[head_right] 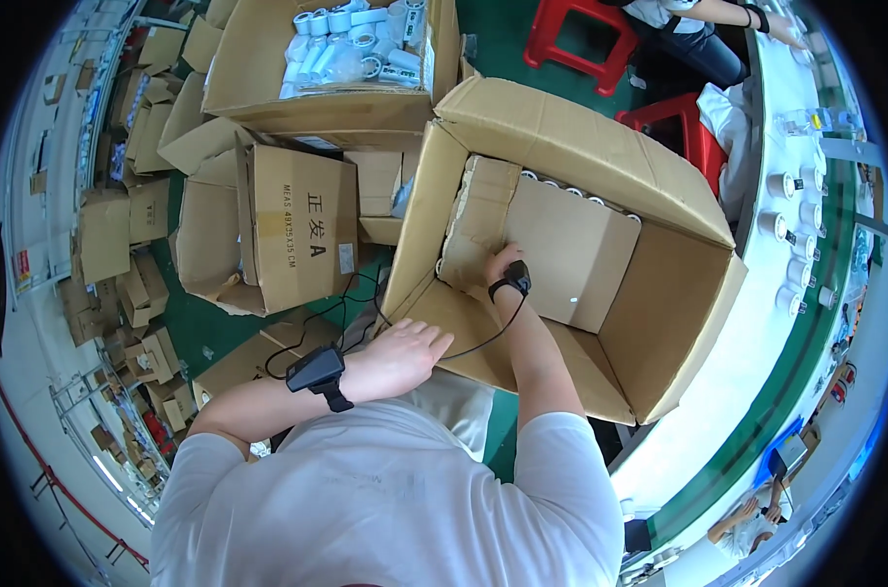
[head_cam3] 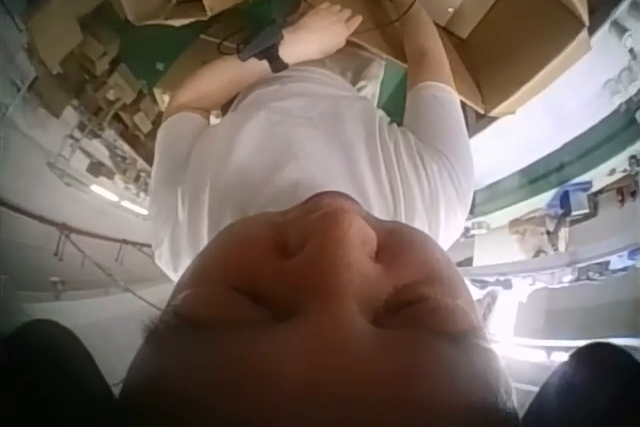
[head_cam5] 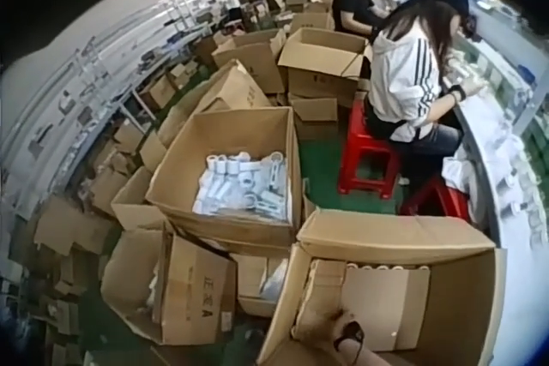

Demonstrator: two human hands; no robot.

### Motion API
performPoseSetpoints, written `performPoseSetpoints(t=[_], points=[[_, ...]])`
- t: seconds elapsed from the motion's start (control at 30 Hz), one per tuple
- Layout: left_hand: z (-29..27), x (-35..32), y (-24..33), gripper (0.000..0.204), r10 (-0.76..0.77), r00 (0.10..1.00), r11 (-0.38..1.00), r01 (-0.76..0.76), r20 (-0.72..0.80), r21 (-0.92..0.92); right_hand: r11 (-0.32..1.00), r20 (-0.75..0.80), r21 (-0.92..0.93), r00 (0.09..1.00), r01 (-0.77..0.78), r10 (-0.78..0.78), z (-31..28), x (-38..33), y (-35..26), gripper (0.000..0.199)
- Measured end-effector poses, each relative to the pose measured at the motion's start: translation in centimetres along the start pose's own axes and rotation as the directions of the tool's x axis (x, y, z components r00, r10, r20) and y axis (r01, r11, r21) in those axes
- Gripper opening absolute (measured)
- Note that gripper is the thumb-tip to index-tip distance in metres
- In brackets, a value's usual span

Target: Assembling and packing small manufactured components on a production line.

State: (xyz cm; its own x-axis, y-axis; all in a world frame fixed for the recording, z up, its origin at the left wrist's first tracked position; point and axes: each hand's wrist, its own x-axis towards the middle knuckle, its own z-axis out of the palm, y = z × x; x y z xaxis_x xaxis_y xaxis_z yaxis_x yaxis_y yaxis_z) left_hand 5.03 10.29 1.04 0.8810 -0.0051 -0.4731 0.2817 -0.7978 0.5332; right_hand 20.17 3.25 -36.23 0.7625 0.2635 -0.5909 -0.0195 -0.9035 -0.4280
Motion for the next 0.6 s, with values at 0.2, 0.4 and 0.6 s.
performPoseSetpoints(t=[0.2, 0.4, 0.6], points=[[-1.0, -3.0, 0.8, 0.043, -0.019, 0.997, 1.000, 0.018, -0.073, -0.016, 0.852, 0.533, -0.379, 0.838, 0.362, -0.119, -5.7, -4.3, -2.0, 0.037], [-2.7, -6.8, 0.3, 0.040, 0.000, 0.990, 0.998, -0.010, -0.139, -0.067, 0.746, 0.574, -0.439, 0.795, 0.501, -0.197, -5.5, -3.7, 2.2, 0.030], [-1.9, -7.5, -1.6, 0.044, -0.034, 0.989, 0.993, 0.018, -0.142, -0.113, 0.734, 0.631, -0.384, 0.740, 0.560, -0.233, -1.6, -2.0, 3.3, 0.024]])
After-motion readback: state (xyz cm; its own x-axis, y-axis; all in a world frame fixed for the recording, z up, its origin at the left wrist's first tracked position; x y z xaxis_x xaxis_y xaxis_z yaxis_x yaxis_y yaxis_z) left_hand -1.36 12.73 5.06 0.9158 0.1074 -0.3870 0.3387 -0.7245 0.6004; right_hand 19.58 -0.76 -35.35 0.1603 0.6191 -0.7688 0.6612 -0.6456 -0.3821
